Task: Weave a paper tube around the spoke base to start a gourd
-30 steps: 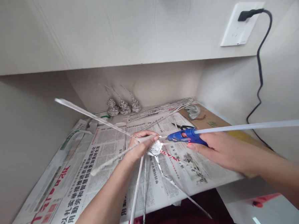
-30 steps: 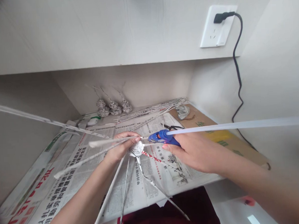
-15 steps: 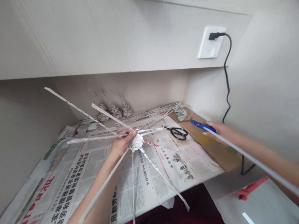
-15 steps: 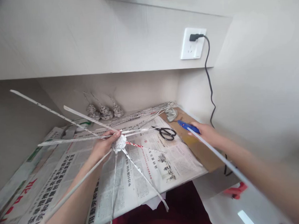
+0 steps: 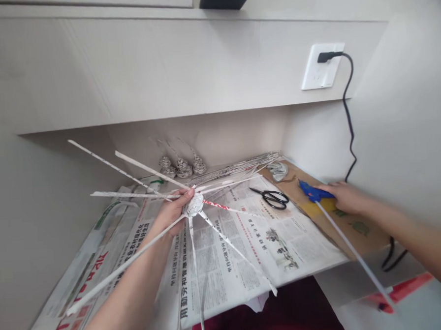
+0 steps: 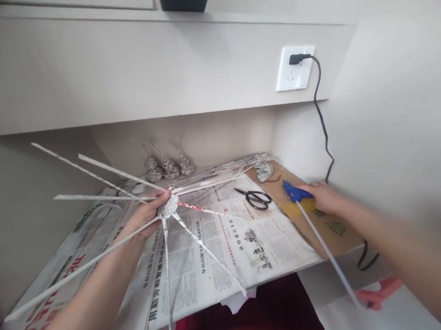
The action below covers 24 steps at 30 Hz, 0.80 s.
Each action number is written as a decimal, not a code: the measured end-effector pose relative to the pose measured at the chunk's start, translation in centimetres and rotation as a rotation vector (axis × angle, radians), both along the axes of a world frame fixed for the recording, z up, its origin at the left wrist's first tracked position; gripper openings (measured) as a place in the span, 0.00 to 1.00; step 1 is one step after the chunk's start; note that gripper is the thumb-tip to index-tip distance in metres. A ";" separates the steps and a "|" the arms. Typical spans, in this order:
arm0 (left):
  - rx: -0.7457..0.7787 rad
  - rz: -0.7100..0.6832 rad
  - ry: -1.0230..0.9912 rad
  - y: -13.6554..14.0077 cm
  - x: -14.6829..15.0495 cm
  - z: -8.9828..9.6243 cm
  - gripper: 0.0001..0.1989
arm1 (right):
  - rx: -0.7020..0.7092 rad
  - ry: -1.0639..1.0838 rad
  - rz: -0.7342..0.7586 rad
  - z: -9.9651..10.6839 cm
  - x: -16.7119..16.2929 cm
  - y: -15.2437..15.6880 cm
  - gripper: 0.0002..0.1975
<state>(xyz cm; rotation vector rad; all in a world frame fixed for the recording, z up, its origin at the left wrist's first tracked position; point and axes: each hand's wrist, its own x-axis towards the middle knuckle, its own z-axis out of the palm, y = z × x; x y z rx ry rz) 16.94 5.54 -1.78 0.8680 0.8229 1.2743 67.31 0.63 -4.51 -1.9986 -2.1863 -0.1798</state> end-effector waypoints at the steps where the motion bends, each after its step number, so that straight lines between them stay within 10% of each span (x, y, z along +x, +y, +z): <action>1: -0.009 -0.016 0.010 0.0 -0.5 -0.5 0.11 | -0.019 -0.022 -0.004 0.1 0.3 -0.1 0.31; 7: -0.047 -0.077 0.043 0.7 -2.8 -4.0 0.10 | -0.034 -0.247 -0.057 2.9 -2.2 0.0 0.24; 11: -0.024 -0.051 -0.005 0.9 -3.5 -3.6 0.10 | 0.011 -0.074 0.300 4.8 -11.8 1.9 0.15; 18: 0.006 0.082 -0.052 0.7 -4.6 -2.8 0.11 | -0.068 0.236 0.546 -0.3 -26.5 7.0 0.22; 24: 0.008 0.101 -0.064 1.3 -5.4 -2.6 0.11 | -0.012 0.355 0.426 -0.6 -27.0 11.0 0.31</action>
